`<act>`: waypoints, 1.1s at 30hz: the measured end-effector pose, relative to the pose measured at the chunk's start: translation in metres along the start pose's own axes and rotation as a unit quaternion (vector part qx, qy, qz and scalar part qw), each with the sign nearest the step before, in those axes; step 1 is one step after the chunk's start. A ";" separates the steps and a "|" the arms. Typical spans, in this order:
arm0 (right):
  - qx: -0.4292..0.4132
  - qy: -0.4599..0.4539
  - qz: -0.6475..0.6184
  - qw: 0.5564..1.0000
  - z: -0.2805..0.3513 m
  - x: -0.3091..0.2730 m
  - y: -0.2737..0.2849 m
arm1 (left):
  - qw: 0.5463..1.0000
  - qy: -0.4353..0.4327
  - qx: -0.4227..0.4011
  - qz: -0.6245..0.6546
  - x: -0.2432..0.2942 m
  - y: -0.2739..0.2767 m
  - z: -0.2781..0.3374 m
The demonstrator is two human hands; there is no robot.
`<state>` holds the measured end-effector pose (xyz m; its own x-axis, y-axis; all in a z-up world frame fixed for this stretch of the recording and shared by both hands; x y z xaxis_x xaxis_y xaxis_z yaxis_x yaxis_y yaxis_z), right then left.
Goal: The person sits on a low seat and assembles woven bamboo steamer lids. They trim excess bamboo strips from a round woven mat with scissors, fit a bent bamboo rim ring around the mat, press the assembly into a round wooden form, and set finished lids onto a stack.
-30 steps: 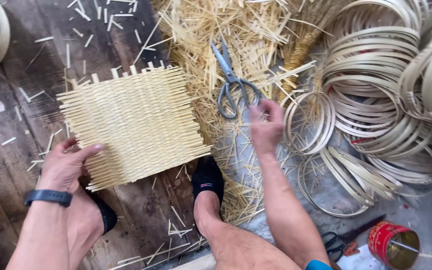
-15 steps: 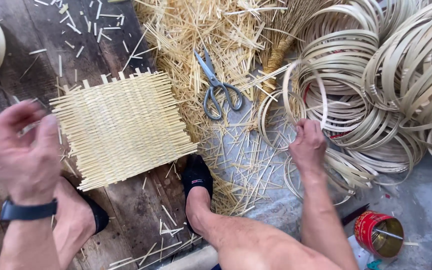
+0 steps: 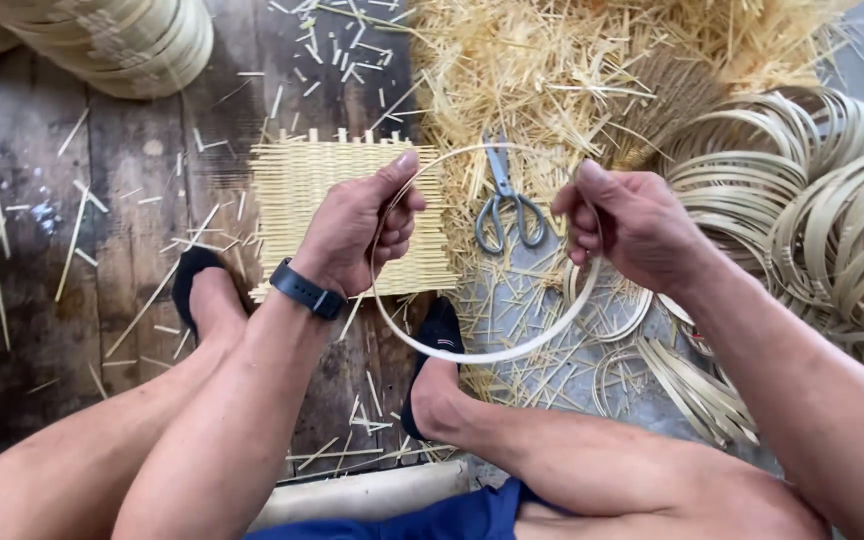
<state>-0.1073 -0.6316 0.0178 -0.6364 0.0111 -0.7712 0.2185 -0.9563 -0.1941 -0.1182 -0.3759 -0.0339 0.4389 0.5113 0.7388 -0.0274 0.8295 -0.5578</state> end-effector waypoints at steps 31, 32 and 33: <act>0.109 0.044 -0.042 0.992 -0.121 0.092 -0.070 | 0.967 -0.038 0.234 0.089 -0.007 0.169 -0.012; 0.168 0.056 0.030 0.984 -0.127 0.093 -0.064 | 0.955 -0.066 0.269 0.102 -0.005 0.177 -0.012; 0.165 0.053 0.028 0.984 -0.138 0.101 -0.065 | 0.954 -0.065 0.273 0.101 -0.015 0.187 -0.017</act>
<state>-0.0838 -0.5284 -0.1309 -0.5454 -0.0312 -0.8376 -0.0123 -0.9989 0.0452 -0.1145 -0.2321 -0.1561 0.2608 0.6667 0.6982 -0.5791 0.6867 -0.4394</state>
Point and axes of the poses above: each hand's wrist, its own z-axis away from the middle knuckle, its own y-axis out of the back of the hand, x = y × z, the point moved 8 cm from there along -z, towards the middle knuckle, and after that the axes turned 6 degrees about -y, right-handed, at the moved point
